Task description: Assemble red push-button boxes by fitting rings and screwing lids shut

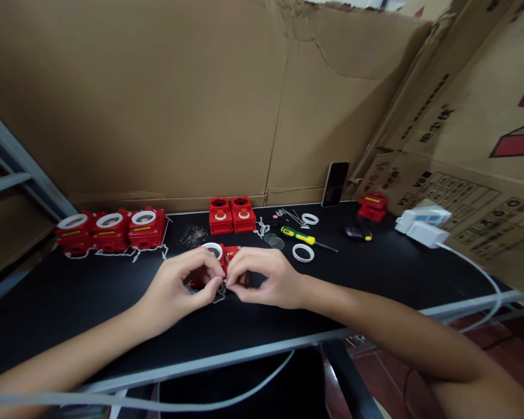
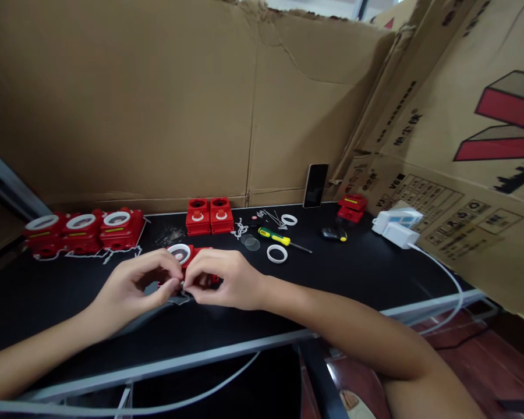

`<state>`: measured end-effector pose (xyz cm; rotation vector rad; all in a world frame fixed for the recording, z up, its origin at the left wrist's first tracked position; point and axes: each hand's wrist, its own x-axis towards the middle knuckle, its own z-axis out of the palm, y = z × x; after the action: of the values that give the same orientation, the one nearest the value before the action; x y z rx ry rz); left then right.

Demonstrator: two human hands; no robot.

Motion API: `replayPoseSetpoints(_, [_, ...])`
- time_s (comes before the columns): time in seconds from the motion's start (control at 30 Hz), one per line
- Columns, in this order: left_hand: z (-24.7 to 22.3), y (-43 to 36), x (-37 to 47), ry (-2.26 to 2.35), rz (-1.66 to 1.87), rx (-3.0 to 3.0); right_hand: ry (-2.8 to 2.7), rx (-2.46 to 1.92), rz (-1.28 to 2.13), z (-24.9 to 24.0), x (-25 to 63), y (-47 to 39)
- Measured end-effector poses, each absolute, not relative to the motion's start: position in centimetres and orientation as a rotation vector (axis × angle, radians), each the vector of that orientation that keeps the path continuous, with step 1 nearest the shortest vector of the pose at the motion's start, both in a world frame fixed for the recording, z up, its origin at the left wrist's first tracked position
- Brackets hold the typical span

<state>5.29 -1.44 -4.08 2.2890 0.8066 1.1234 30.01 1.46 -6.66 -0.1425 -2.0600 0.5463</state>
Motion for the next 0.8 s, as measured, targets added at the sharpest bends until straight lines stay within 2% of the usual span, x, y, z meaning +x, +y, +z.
replayPoseSetpoints(0.8, [-4.5, -1.75, 5.48, 0.64, 1.13, 2.195, -2.042, -0.18, 0.435, -6.43, 30.3, 1.12])
